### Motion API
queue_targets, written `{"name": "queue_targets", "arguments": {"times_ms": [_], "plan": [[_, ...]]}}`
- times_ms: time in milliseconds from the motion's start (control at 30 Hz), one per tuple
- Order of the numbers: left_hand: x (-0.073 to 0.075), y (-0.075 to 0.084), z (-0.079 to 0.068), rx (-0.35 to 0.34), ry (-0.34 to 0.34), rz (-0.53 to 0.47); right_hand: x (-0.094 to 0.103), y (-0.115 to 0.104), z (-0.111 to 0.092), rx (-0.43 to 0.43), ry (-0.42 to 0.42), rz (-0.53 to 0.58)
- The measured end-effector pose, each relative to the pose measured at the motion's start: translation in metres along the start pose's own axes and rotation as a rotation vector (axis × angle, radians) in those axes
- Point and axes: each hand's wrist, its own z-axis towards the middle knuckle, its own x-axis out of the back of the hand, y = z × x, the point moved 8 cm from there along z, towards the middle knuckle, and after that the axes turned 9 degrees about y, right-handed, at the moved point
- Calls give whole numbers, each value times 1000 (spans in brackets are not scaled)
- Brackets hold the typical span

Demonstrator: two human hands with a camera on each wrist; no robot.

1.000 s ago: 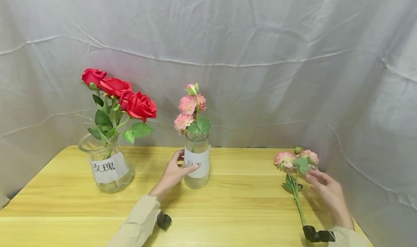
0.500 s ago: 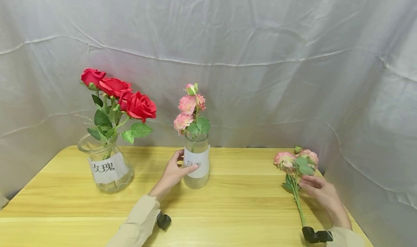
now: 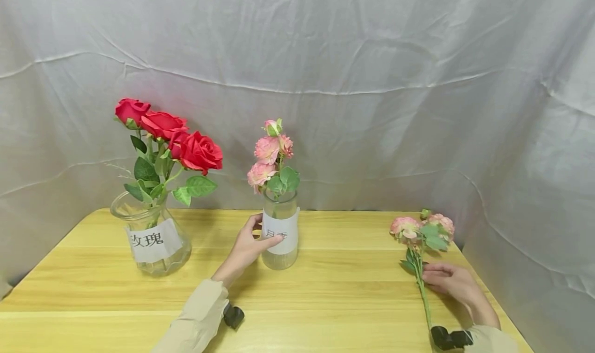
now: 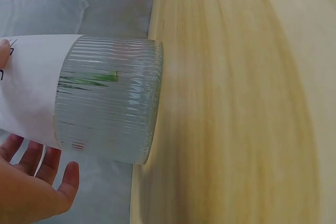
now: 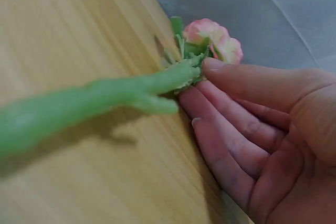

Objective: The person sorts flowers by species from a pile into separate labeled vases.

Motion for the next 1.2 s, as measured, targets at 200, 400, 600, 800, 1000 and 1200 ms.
{"name": "queue_targets", "arguments": {"times_ms": [200,400,600,800,1000,1200], "plan": [[-1,1,-1,2,-3,-2,-4,7,-1,-77,-32,-96],[-1,1,-1,5,-1,-1,-9,4,-3,-62,-65,-132],[0,2,-1,4,6,5,-13,-3,-5,-62,-57,-171],[1,2,-1,-5,10,0,-20,-8,-9,-87,-97,-274],[2,1,-1,-4,13,-3,-23,-11,-12,-75,-140,-270],[0,1,-1,-2,4,-6,-27,-13,-14,-12,-205,-198]]}}
